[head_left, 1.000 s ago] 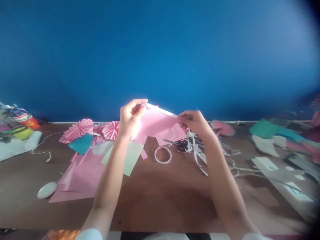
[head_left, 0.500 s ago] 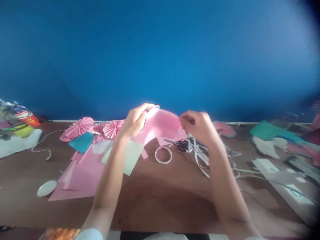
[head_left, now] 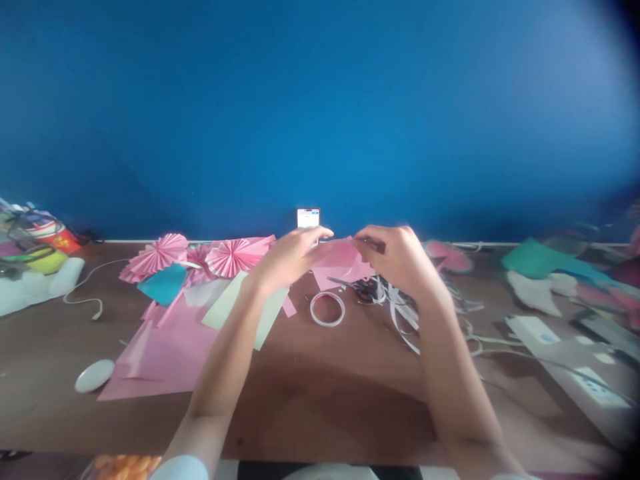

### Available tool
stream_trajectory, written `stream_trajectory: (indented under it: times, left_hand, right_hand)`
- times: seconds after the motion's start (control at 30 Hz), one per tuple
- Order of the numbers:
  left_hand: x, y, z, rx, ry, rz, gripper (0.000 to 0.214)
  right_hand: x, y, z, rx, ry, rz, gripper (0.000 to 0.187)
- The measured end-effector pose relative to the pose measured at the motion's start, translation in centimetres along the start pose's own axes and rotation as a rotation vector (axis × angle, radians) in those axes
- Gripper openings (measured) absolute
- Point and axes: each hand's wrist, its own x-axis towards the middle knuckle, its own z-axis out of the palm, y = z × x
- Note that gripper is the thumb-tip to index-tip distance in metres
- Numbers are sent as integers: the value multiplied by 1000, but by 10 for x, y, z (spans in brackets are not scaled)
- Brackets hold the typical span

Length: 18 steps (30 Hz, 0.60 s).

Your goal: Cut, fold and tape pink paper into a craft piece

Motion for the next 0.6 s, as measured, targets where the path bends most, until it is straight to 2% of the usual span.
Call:
stream_trajectory:
  times: [0.13,0.33,0.5,0.6]
  left_hand:
    - [5,2,19,72,-72,17,30]
    - [4,4,14,155,-191,-75,35]
    - [5,4,18,90,-266,-92,36]
    - [5,1,18,80,-286,-117,37]
  right_hand:
    - [-1,0,2,0,-24,-20,22]
    - [0,1,3,-84,-21,-10,25]
    - [0,4,3,-173,-4,32,23]
    - [0,8,1,-227,84,86,23]
